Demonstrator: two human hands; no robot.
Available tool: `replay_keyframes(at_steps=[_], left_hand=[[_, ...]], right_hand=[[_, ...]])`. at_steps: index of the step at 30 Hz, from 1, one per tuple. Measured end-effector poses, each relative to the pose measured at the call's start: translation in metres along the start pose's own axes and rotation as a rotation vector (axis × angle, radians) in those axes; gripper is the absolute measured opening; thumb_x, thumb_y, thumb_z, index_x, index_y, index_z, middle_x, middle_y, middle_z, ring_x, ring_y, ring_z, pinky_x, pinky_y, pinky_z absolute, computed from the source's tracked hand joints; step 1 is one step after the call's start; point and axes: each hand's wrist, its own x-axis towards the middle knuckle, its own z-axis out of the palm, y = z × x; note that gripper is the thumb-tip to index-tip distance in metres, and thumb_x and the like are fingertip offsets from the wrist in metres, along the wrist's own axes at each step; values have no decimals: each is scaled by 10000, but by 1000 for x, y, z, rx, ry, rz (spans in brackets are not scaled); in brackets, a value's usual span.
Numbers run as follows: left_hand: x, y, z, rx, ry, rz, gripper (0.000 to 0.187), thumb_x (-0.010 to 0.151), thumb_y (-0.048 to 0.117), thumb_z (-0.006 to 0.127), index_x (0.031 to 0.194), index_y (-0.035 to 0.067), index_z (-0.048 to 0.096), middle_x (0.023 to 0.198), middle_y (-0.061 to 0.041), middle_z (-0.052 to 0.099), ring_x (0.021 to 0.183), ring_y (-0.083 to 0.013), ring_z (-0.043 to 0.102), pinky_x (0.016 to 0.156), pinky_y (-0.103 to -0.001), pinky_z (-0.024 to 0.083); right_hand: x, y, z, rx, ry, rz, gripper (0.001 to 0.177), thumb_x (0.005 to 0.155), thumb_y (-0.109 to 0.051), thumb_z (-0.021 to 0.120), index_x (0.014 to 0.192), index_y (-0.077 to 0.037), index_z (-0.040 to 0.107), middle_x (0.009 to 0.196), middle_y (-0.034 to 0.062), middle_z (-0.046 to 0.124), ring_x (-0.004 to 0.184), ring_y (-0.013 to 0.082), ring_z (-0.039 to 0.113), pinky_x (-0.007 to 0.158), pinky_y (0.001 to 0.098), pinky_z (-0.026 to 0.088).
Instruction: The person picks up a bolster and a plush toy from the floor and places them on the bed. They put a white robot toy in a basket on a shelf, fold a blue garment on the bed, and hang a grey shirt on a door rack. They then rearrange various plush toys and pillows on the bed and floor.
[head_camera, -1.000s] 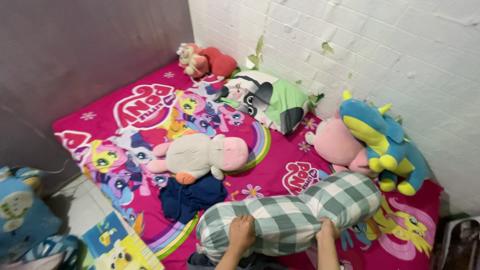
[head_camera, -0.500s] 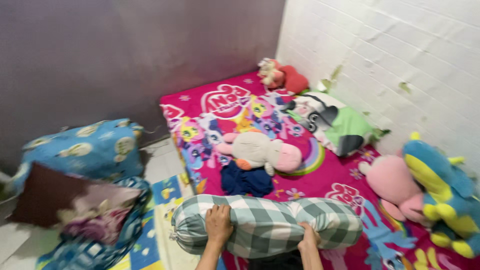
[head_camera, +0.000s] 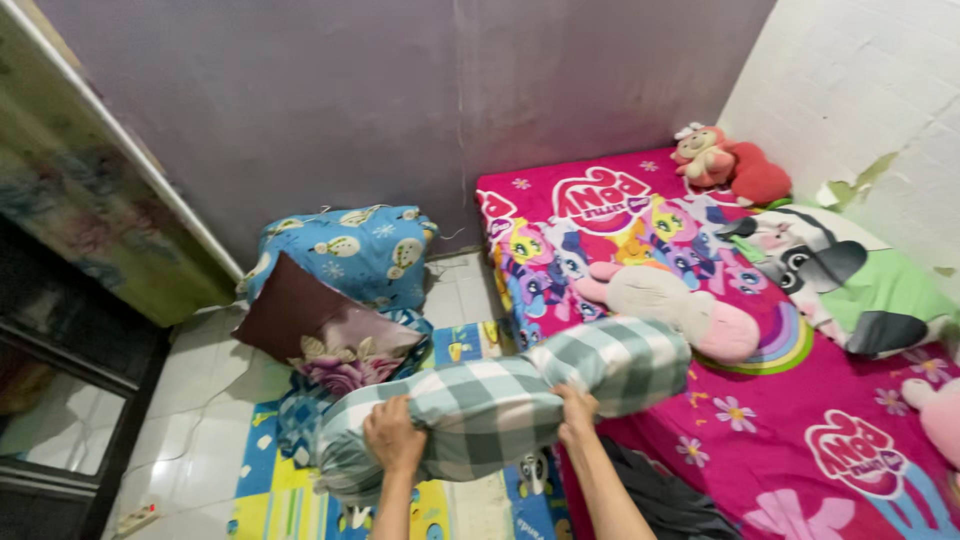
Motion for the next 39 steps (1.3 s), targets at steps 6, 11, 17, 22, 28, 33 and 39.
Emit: replay_keyframes(at_steps=[6,11,17,22,28,33,39], left_hand=[[18,-105,9,34,293,-265,311,803,76,678,1105,142,714,1158,-39,699,1163,-276,605,991,-442,444],[63,-108,35,-267,302,-89,290,867,74,614,1144,77,701,1208,-103,698,1169,-315,602,1042,-441,456],[83,-33,54,-560,171,5,310,870,84,642,1177,50,671,1236,-142,676,1180,-365,591,1041,-454,449],[80,35,78,-759,-72,36,334,882,118,668,1206,42,645,1258,-167,645,1193,-375,590,1036,-447,458],[77,113,123,-826,-113,258,307,909,130,679,1196,23,655,1286,-218,624,1231,-413,559,1032,-464,428],[80,187,167,-878,-312,242,317,906,158,664,1205,53,662,1236,-170,658,1186,-366,600,1039,-439,456],[96,285,219,-839,-411,295,340,902,186,681,1218,62,651,1257,-163,654,1207,-353,597,1033,-439,458]], right_hand=[[-33,50,107,-71,-622,96,324,826,-58,687,1122,26,587,839,116,595,663,224,539,555,398,399],[-32,50,125,-114,-626,136,536,890,-113,661,1393,-112,476,1102,100,655,843,193,659,678,328,481],[-20,34,93,-63,-488,98,614,901,-171,685,1458,-147,428,1217,82,660,940,179,655,710,315,507],[-2,15,51,14,-362,57,654,905,-173,662,1505,-140,403,1258,97,660,959,197,657,674,320,510],[28,-18,1,106,-246,-20,660,935,-147,618,1535,-126,346,1344,140,632,987,230,671,680,334,526],[68,-50,-42,190,-143,-65,640,936,-165,607,1530,-125,372,1346,156,649,968,231,677,708,356,512],[140,-99,-85,207,-26,-65,620,940,-177,598,1519,-140,379,1329,147,655,960,234,676,718,378,515]])
